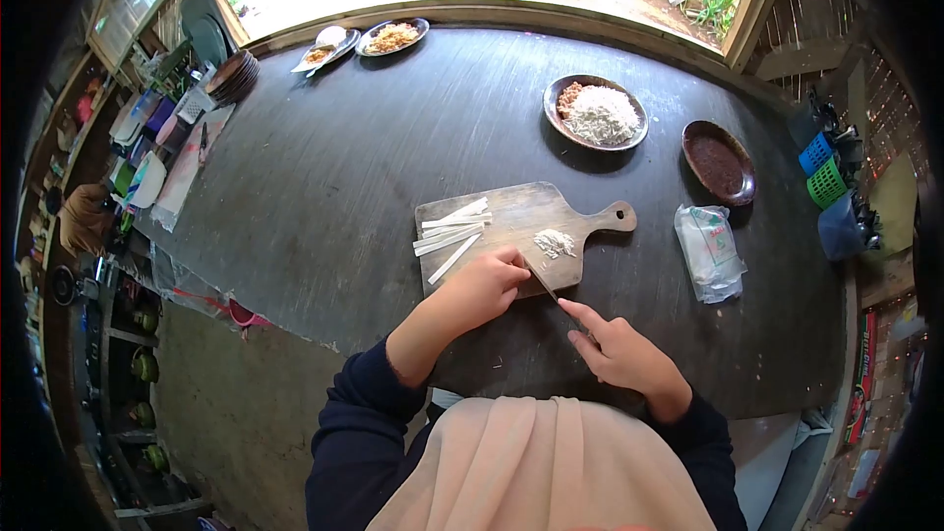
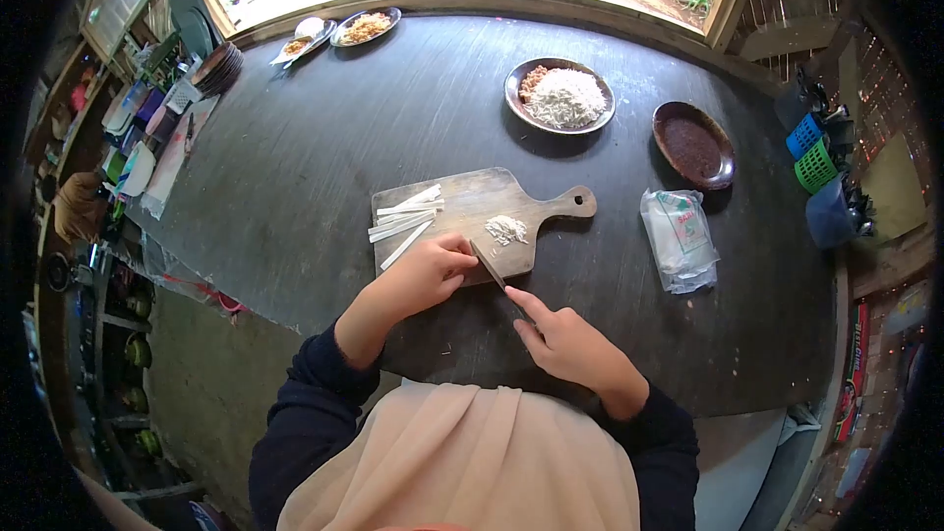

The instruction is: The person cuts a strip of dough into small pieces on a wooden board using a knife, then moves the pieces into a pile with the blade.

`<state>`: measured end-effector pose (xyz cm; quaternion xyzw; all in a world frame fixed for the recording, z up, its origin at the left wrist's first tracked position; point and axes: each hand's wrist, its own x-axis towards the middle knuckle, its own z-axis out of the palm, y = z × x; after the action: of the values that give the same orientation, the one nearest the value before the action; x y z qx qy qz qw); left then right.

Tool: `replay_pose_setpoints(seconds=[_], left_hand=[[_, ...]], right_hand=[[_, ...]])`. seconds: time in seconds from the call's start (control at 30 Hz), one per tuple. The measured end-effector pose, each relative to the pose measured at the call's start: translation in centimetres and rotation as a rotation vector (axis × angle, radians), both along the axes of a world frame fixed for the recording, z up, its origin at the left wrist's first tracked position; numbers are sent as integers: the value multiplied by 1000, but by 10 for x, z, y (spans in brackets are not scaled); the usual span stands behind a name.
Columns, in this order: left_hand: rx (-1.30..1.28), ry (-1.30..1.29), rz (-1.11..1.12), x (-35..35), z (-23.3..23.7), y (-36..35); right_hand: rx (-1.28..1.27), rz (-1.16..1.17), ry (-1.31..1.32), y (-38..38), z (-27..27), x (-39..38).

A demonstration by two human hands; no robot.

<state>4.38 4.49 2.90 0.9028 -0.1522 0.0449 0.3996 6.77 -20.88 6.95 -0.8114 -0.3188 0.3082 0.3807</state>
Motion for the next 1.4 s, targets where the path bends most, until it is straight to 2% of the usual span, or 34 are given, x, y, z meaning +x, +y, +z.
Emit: replay_pose_setpoints(seconds=[0.03,0.57,0.77,0.93,1.03,1.27,1.4], left_hand=[[26,10,-5,0,0,0],[43,52,-10,-3,6,-2],[53,38,-12,-3,6,-3],[72,35,-8,-3,6,-4],[70,29,-3,-3,5,-3],[97,21,-12,-3,4,-3],[79,35,-6,-2,4,-3]], right_hand=[[43,4,-73,0,-1,-1],[24,4,13,-13,1,4],[73,-28,-75,-9,-6,2],[0,-75,130,-12,4,1],[55,-50,25,-13,-9,0],[-4,-70,97,-11,2,-2],[46,-54,-1,-13,-7,-2]])
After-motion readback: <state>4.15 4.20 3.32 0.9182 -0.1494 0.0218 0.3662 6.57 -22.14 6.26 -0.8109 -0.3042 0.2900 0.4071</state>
